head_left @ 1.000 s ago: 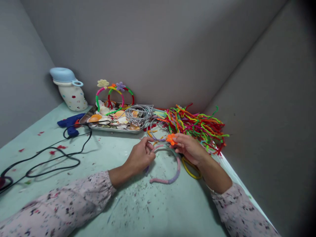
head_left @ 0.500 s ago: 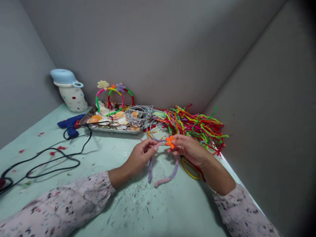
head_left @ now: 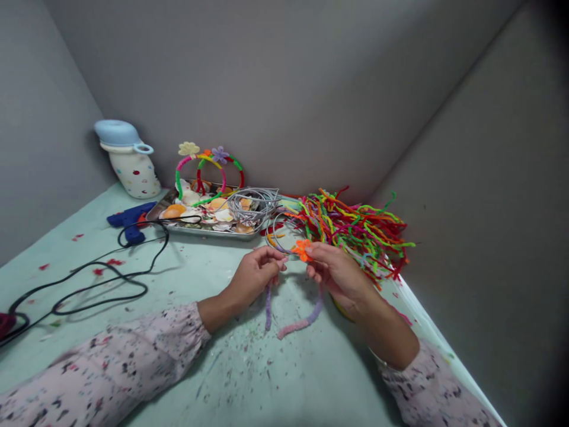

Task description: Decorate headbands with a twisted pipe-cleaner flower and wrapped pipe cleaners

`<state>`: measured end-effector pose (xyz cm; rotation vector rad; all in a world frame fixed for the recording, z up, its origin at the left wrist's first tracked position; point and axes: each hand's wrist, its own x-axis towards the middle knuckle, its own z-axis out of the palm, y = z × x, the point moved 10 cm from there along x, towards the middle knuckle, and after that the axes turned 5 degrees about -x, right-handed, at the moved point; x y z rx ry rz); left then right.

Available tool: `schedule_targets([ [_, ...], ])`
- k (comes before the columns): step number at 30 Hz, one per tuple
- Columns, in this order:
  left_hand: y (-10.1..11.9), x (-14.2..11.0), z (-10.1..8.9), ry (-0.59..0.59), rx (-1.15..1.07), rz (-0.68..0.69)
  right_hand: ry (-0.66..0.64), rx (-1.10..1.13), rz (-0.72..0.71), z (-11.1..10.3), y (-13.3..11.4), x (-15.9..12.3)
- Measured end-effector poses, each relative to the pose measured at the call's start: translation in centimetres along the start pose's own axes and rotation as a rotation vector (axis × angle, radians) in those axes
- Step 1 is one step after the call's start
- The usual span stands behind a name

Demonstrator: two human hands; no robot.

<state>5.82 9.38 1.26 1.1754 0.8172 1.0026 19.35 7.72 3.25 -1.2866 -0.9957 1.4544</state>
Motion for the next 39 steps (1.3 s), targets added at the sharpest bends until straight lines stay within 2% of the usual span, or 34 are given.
schedule_targets([
  [4,0.4,-0.1,-0.1,0.012,0.017,0.034,0.012,-0.043,0.04,0.3,0.8,0.0],
  [14,0.8,-0.3,0.3,-0.019,0.119,0.119,0.004,-0.217,0.022,0.6,1.3,0.3],
  [21,0.2,-0.3,0.4,-0.042,0.058,0.075,0.1,-0.376,-0.003,0.5,1.0,0.3],
  [24,-0.1,-0.3,0.6,-0.058,0.04,0.044,0.09,-0.427,-0.003,0.5,1.3,0.4],
  [27,-0.3,-0.2,0.6,-0.072,0.026,0.035,0.111,-0.593,-0.084,0.0,0.8,0.4],
  [32,-0.3,-0.1,0.5,-0.068,0.007,0.044,0.257,-0.937,-0.356,-0.8,-2.1,-0.4],
  [36,-0.3,-0.1,0.4,-0.055,0.007,0.03,0.221,-0.913,-0.454,-0.5,-3.6,-0.5],
  [39,-0.3,-0.2,0.4,-0.053,0.009,0.018,0.107,-0.776,-0.353,-0.5,-2.6,0.2],
])
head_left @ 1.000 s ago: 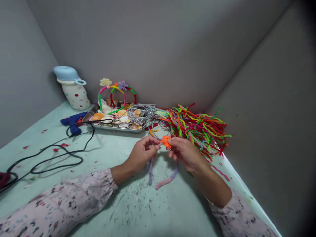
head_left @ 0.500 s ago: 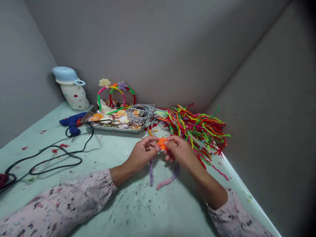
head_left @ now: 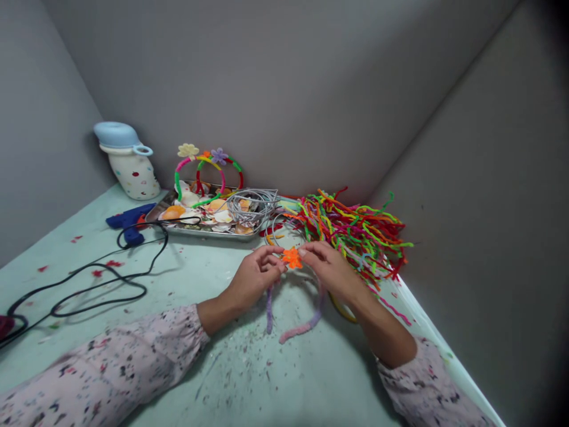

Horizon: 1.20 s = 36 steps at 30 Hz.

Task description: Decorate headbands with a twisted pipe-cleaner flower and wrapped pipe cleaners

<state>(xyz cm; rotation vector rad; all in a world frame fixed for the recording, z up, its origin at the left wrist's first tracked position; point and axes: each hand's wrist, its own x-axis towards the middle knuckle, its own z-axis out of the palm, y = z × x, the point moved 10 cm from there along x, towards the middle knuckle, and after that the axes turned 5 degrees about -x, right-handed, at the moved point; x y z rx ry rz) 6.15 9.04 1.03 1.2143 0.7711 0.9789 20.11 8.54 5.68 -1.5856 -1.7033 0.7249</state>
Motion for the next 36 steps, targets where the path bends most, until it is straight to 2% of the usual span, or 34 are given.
schedule_targets([
  [4,0.1,-0.1,0.0,0.009,0.004,-0.009,-0.143,0.287,0.116,1.9,1.4,-0.1],
  [8,0.2,-0.1,0.2,0.005,0.03,-0.015,-0.211,0.336,0.126,2.9,1.3,-0.3],
  [13,0.3,0.0,0.2,-0.005,0.035,0.001,-0.194,0.315,0.174,3.0,1.6,-0.5],
  [22,0.5,-0.2,0.3,-0.008,0.038,0.033,-0.17,0.299,0.163,3.6,2.9,-0.2],
  [29,0.3,-0.2,0.5,-0.021,0.051,-0.004,-0.196,0.388,0.189,3.8,2.7,-0.2],
  [36,0.9,-0.4,0.1,0.058,0.37,0.109,-0.221,0.515,0.209,4.4,2.6,-0.2],
])
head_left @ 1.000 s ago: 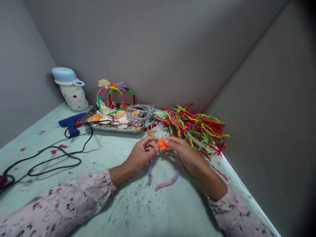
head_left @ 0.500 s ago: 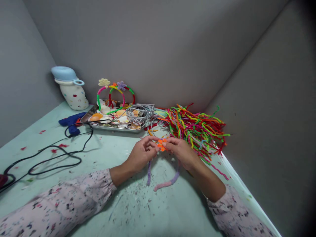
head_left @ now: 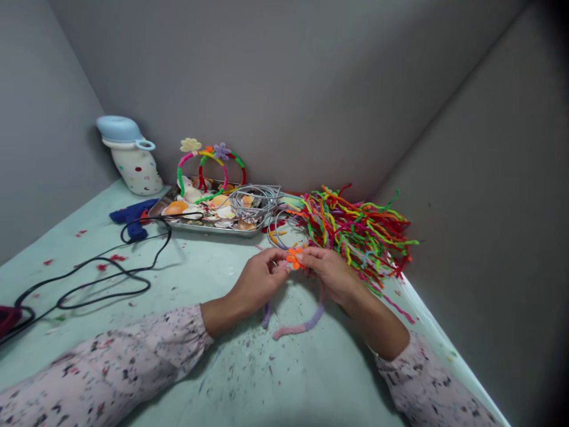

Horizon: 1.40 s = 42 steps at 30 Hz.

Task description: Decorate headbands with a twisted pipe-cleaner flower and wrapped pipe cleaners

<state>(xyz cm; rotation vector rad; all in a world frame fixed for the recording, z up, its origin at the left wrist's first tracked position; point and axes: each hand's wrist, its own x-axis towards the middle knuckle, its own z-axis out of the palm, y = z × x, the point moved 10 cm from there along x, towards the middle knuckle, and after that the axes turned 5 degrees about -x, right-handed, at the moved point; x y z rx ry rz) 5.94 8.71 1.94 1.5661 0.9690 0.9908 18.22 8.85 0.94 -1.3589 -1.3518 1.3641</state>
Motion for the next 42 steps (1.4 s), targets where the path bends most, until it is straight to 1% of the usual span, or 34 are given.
schedule_targets([
  [3,1.1,-0.2,-0.4,0.053,0.16,0.073,-0.013,0.006,0.029,0.3,0.6,0.0],
  [6,1.9,-0.3,-0.6,0.089,0.296,0.106,-0.029,0.025,0.036,0.6,0.8,0.0],
  [13,3.0,-0.3,-0.8,0.118,0.445,0.15,-0.051,0.052,0.033,1.1,0.6,-0.1],
  [16,3.0,-0.3,-0.7,0.113,0.442,0.135,-0.059,0.065,0.041,1.0,0.7,-0.1],
  [22,2.3,-0.3,-0.1,0.048,0.381,0.069,-0.065,0.119,0.102,0.8,1.5,-0.1],
  [30,2.0,-0.1,0.1,0.031,0.308,0.053,-0.067,0.119,0.074,0.6,1.4,0.0],
  [33,1.8,0.0,-0.1,0.053,0.29,0.057,-0.074,0.109,0.069,0.7,1.3,-0.1],
  [36,1.9,0.0,-0.3,0.081,0.332,0.075,-0.073,0.098,0.067,0.8,1.1,-0.1],
  [42,2.8,-0.4,-0.6,0.117,0.494,0.117,-0.071,0.098,0.054,1.4,0.8,-0.4],
])
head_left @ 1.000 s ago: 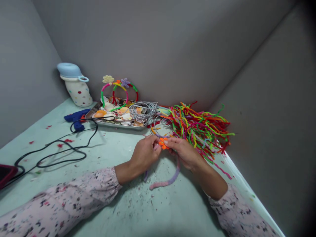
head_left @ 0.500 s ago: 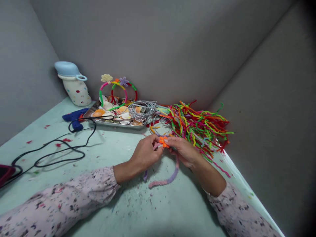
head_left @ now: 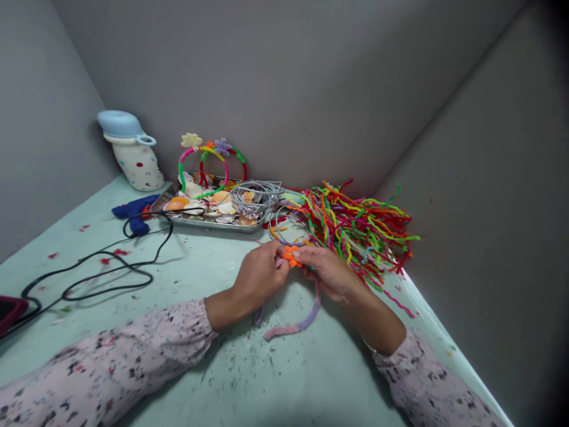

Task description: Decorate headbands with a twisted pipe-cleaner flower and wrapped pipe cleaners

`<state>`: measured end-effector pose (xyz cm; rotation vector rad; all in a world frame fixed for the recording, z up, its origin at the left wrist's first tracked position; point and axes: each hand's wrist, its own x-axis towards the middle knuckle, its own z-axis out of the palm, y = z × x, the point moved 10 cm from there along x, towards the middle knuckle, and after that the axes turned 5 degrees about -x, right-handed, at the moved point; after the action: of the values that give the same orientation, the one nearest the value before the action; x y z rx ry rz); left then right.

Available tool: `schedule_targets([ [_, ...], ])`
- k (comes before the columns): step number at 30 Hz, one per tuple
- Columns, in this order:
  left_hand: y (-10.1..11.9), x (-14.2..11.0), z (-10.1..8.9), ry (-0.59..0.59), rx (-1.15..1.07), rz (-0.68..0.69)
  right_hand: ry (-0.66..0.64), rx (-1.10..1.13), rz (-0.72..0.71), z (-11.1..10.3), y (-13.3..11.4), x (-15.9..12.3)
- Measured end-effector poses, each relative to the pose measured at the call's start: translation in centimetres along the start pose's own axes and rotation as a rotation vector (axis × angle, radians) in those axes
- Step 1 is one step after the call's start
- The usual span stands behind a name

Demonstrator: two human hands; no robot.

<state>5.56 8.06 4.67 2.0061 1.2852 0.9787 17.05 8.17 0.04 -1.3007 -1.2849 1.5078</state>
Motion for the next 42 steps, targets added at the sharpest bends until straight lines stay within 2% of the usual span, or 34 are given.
schedule_targets([
  [5,0.4,-0.2,-0.2,0.003,0.121,0.02,0.014,-0.019,-0.011,0.4,-0.3,-0.2],
  [9,0.0,-0.2,0.1,-0.017,0.068,-0.017,0.028,-0.03,-0.029,0.3,-0.7,-0.3],
  [13,-1.2,-0.1,0.9,-0.06,-0.119,-0.121,0.062,-0.045,-0.028,-0.1,-0.7,-0.3],
  [20,-4.0,-0.7,3.3,-0.182,-0.529,-0.462,0.082,-0.055,-0.014,-0.3,-0.2,-0.2],
  [26,-3.7,-1.0,3.7,-0.189,-0.785,-0.595,0.09,-0.052,0.005,-0.5,0.1,0.0],
  [35,-2.9,-0.5,3.4,-0.188,-0.87,-0.528,0.115,-0.022,0.015,-0.9,-0.1,-0.1],
  [39,-2.7,-0.2,3.1,-0.2,-0.765,-0.457,0.117,-0.019,0.001,-0.9,-0.3,-0.2],
  [42,-2.1,0.2,2.5,-0.191,-0.619,-0.331,0.122,-0.016,0.011,-1.0,-0.3,-0.2],
])
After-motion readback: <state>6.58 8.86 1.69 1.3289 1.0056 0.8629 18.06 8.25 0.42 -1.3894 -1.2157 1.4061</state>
